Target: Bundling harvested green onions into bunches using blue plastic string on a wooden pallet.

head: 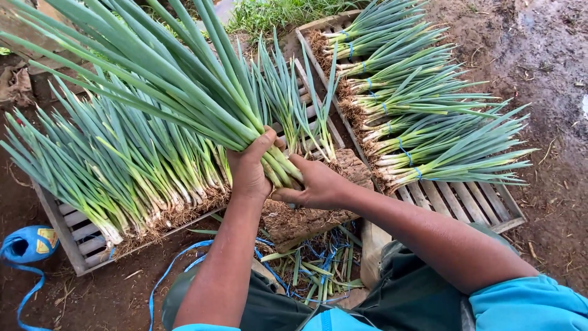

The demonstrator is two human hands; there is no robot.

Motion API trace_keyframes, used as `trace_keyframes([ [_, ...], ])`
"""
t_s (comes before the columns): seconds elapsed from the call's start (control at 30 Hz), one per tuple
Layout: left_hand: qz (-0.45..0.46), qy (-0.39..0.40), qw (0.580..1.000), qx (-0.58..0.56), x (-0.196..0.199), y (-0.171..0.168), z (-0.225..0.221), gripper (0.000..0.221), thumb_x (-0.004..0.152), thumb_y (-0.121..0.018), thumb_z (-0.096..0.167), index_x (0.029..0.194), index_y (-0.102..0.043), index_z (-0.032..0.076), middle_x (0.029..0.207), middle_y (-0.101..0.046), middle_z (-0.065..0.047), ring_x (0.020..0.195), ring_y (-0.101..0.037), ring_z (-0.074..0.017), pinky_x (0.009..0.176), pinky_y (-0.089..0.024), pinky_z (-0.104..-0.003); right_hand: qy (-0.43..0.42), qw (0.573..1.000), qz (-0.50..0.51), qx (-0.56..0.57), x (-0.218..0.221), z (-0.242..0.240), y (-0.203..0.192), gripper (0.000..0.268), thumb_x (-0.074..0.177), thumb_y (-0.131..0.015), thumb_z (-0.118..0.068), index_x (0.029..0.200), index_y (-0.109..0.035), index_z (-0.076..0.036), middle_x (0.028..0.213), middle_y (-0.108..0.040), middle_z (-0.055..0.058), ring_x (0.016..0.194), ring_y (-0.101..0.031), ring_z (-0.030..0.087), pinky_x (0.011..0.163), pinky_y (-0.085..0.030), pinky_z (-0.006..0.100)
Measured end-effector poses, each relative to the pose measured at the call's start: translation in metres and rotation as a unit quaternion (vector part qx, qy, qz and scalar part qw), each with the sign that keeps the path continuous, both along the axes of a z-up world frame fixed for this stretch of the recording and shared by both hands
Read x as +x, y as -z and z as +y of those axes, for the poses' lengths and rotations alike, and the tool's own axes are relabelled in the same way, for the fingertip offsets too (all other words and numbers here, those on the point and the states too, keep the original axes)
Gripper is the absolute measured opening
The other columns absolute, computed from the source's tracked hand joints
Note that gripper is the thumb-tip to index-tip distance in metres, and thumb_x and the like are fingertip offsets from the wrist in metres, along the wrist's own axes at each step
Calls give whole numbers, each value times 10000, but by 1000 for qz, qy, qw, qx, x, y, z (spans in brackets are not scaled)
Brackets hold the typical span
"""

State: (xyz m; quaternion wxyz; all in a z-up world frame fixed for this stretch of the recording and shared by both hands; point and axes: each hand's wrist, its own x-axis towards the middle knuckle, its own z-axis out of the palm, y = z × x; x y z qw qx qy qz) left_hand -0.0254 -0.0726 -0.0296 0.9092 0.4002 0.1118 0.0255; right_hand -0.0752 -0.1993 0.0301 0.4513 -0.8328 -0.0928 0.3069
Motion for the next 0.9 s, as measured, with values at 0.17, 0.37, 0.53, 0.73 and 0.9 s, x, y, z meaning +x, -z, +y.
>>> trace_keyframes([
  [0.17,-33,45,998,5,-4,-5,7,309,723,-837,-50,974,-668,14,830,-673,-134,637,-731,-262,694,-676,-493,10,998,-19,55,1,-30,1,748,978,-391,-545,1523,-350,-35,1341,-553,360,1220,-570,514,1006,-475,655],
  [0.37,-75,74,990,96,-2,-4,17,412,767,-844,-4,1118,-635,51,905,-673,-111,679,-722,-229,763,-669,-468,104,985,-137,-11,17,-83,61,356,1079,-426,-313,977,-640,-48,780,-623,114,720,-609,244,678,-492,348],
  [0.53,-72,69,983,157,-4,-4,28,451,758,-852,30,1128,-599,74,922,-675,-89,676,-709,-188,745,-676,-436,-24,928,-312,-199,3,-111,86,472,898,-418,94,1284,-624,-85,1040,-638,178,974,-680,333,854,-571,402],
  [0.73,-53,57,979,186,-10,-11,37,439,784,-843,94,1162,-620,90,975,-698,-69,673,-719,-161,806,-681,-397,90,960,-123,-234,-34,-136,216,502,986,-526,-590,1133,-625,-121,934,-729,185,956,-687,465,893,-517,617],
  [0.9,7,71,985,157,-15,-43,33,234,774,-750,52,993,-672,76,906,-675,-35,728,-677,-147,712,-644,-349,-202,926,25,-318,-76,-105,227,486,888,-546,49,1259,-605,-261,1007,-673,17,796,-635,172,641,-588,292],
])
